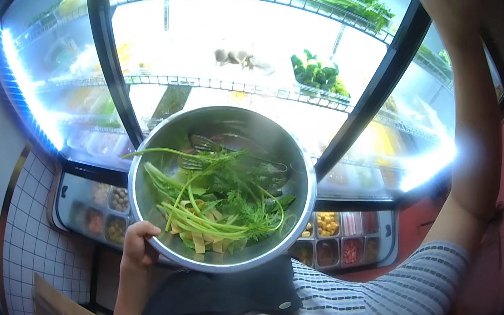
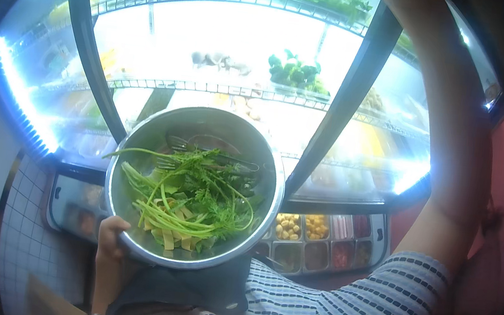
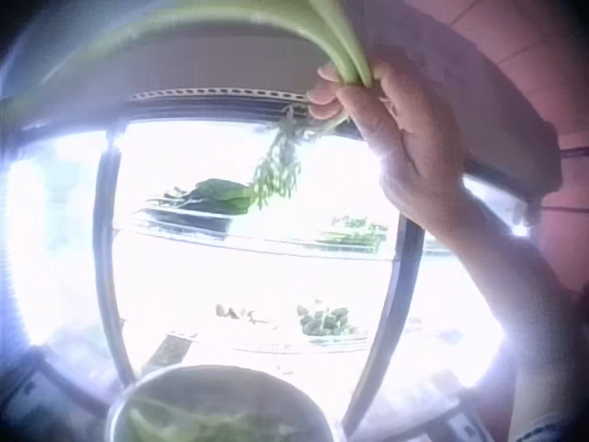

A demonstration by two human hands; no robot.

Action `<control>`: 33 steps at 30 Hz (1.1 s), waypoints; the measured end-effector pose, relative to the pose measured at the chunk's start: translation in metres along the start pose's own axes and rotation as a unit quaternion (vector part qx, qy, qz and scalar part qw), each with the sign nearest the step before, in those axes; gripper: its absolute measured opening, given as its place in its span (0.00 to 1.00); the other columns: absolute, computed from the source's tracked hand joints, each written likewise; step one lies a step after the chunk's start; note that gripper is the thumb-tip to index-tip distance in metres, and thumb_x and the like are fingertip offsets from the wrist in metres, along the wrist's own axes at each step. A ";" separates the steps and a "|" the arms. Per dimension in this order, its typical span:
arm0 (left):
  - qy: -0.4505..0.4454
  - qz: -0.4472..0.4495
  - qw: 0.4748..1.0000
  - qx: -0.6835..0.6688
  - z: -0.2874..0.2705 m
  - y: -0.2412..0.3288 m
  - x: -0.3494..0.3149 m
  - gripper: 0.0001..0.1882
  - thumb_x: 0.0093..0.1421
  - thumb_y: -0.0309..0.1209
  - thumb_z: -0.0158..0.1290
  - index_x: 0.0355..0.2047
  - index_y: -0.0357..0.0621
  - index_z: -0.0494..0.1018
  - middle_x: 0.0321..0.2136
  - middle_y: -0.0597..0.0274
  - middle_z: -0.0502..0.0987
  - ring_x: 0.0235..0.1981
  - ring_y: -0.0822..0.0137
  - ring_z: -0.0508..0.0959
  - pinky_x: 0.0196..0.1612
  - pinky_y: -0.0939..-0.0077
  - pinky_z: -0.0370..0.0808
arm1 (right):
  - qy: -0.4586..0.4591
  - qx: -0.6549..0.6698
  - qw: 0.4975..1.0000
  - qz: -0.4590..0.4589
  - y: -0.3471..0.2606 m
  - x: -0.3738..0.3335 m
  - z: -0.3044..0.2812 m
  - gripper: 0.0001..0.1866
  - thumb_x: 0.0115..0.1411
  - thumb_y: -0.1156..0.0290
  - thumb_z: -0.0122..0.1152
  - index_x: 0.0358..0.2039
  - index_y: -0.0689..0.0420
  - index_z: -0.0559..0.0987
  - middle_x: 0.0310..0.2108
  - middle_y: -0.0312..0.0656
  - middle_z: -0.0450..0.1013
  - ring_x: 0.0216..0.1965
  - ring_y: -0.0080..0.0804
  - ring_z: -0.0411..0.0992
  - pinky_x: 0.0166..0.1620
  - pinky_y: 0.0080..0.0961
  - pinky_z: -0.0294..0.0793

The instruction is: The person opens a refrigerated display case and uses tongs to place various vegetables and tofu into a metal bowl. The person continues adding different greens and items from the case into the bowl.

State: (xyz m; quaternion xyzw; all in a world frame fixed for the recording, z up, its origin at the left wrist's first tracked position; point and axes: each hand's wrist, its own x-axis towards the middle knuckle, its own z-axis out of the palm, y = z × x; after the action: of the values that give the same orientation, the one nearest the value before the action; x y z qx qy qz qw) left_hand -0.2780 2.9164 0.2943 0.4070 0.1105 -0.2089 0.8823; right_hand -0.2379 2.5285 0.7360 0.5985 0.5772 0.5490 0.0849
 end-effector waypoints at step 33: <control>-0.036 0.057 0.998 -0.003 -0.018 -0.021 -0.006 0.24 0.44 0.25 0.50 0.44 0.26 0.73 0.39 0.47 0.79 0.40 0.51 0.80 0.49 0.62 0.77 | -0.526 0.058 0.551 0.646 0.069 -0.112 -0.035 0.18 0.57 0.55 0.68 0.36 0.58 0.82 0.36 0.37 0.79 0.39 0.33 0.77 0.45 0.30 0.77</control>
State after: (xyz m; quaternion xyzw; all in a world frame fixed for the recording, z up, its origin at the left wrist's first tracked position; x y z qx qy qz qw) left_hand -0.2936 2.9191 0.2709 0.4024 0.0558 -0.1722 0.8974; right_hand -0.1933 2.3999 0.7375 0.9959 -0.0814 0.0093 -0.0389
